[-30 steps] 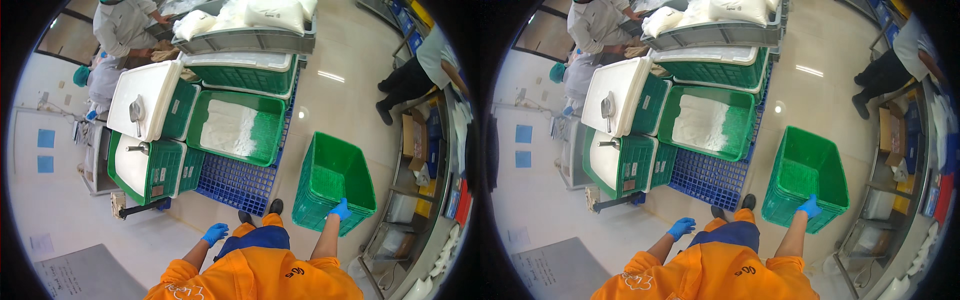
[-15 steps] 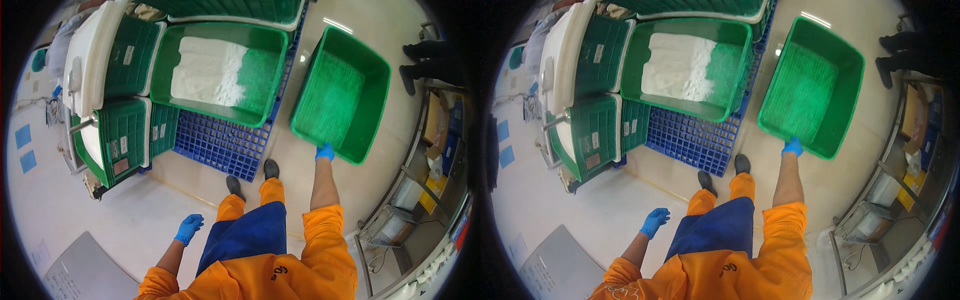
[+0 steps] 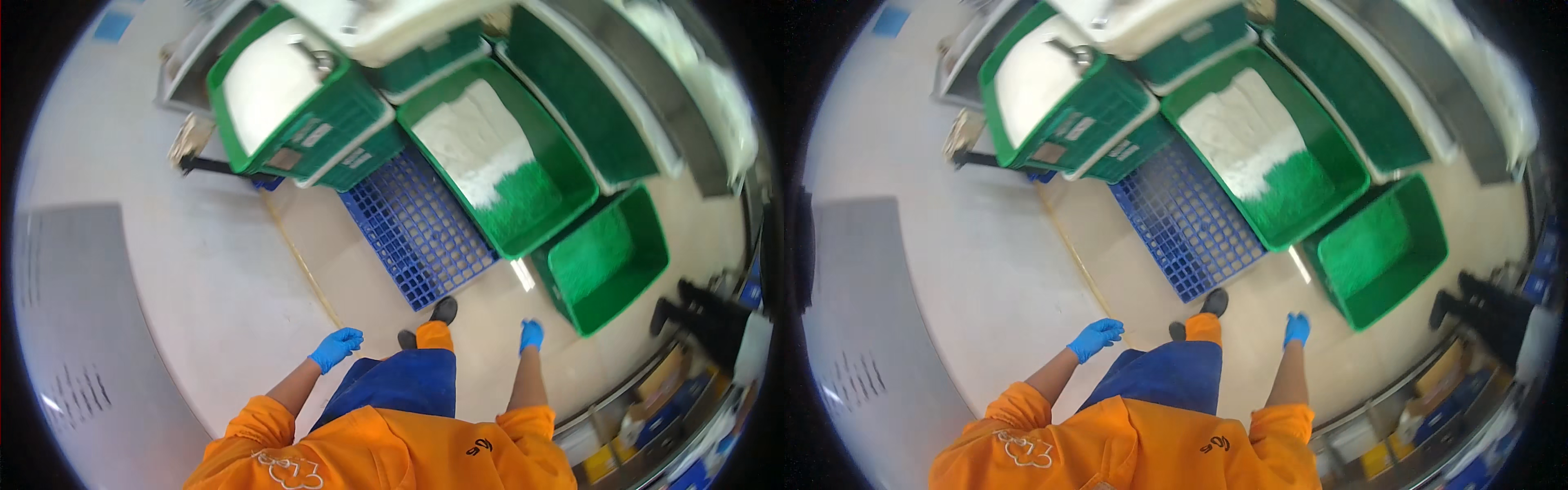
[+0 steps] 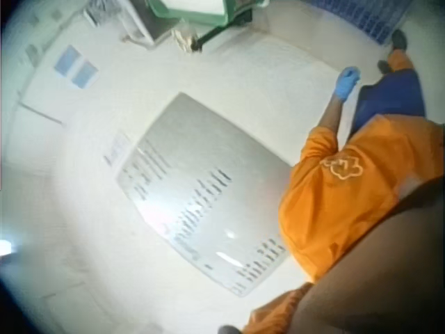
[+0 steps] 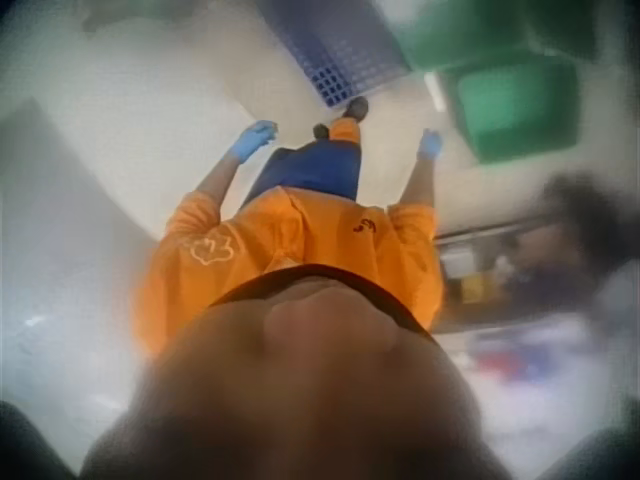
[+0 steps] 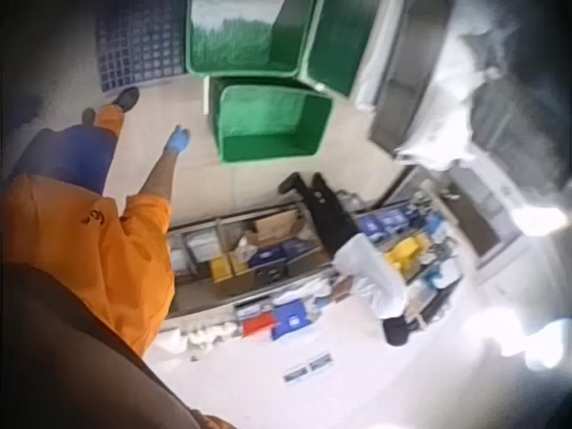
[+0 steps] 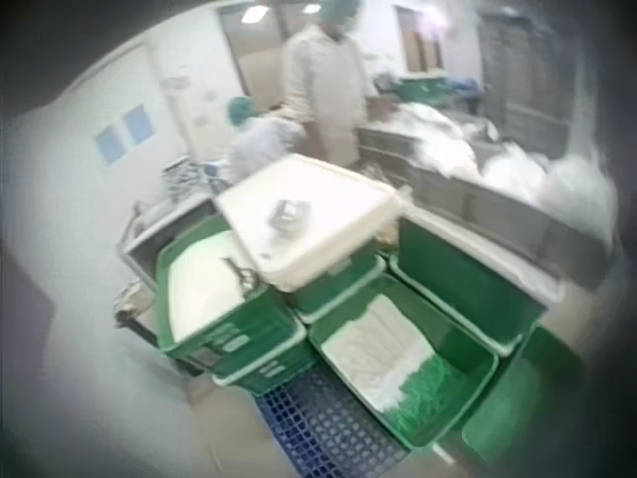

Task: The person scoops a white powder from a green crate into a plastic bag placed on a digital scale. After reaching the target weight, they tie the bag and set it aside. This process is repeated multiple times with different bags. Finally, the person closes the crate and carries it to another area.

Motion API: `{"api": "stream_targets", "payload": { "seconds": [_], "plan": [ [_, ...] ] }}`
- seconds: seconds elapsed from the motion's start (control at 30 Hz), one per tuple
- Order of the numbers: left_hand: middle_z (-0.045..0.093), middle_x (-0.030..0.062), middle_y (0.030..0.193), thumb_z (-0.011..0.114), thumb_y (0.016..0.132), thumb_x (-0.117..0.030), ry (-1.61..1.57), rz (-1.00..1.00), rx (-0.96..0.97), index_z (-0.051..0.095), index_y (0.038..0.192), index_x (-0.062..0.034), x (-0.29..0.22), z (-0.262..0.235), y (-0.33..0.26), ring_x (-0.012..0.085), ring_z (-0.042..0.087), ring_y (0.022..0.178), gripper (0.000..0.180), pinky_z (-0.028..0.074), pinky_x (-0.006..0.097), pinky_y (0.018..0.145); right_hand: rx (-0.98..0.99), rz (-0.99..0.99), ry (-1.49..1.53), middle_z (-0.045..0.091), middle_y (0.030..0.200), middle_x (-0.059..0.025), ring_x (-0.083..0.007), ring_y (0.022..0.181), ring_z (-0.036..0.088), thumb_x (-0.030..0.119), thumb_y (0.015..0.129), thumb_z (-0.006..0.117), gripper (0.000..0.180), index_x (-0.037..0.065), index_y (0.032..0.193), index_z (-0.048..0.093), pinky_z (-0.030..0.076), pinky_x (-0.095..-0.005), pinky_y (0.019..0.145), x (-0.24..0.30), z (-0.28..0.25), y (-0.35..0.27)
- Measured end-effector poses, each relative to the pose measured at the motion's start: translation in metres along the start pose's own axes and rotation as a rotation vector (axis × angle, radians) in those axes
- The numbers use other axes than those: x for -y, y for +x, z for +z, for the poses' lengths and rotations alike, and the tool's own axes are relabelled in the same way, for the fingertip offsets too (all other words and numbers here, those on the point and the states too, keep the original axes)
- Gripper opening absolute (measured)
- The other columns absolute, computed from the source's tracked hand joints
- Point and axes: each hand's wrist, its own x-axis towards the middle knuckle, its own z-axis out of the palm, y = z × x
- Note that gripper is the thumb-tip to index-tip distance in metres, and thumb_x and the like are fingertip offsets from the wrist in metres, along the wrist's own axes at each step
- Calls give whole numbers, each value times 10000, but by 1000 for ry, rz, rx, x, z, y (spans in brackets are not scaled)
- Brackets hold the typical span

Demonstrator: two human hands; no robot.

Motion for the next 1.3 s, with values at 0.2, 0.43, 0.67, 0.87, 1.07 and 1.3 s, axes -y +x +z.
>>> {"api": "stream_targets", "payload": {
  "seconds": [0.2,0.43,0.67,0.87,1.07,1.3],
  "plan": [
    [683,60,1051,633,923,-240,-24,418,-271,651,1143,-53,3,-121,36,163,632,946,289,508,310,827,-25,-297,228,692,898,-192,-323,843,649,199,778,697,237,-1,905,690,502,-416,811,93,-22,-89],
    [556,210,1303,633,850,-289,442,866,-950,548,1271,-26,-189,-262,28,354,526,1218,503,417,424,1034,-316,-1348,-339,576,1192,-277,-440,1114,537,264,829,650,465,11,1213,582,427,-501,978,539,-64,-108],
    [160,255,1546,750,685,-497,919,416,-1313,341,1478,-118,-294,-280,116,449,105,1439,970,210,688,1082,-746,-1652,-665,567,1057,-162,-336,1035,516,370,732,780,578,65,1167,555,377,-489,965,784,4,-103],
    [269,243,1432,792,660,-448,796,694,-1459,463,1296,-44,-275,-283,139,453,201,1372,822,267,539,1128,-702,-1858,-688,581,839,-105,-299,817,561,487,750,745,435,90,860,603,400,-444,790,800,0,-77],
    [555,251,1238,670,703,-173,733,592,-1408,570,1154,12,-308,-272,121,375,509,1190,498,449,418,974,-622,-1845,-673,649,801,-173,-353,765,642,411,759,753,382,52,805,632,494,-467,714,806,-11,-87],
    [614,252,1146,697,696,-248,645,515,-1303,599,1112,-4,-291,-268,106,417,562,1126,492,478,444,944,-539,-1718,-683,687,837,-211,-364,805,679,374,720,783,407,15,889,692,544,-445,766,772,-21,-113]
  ]
}}
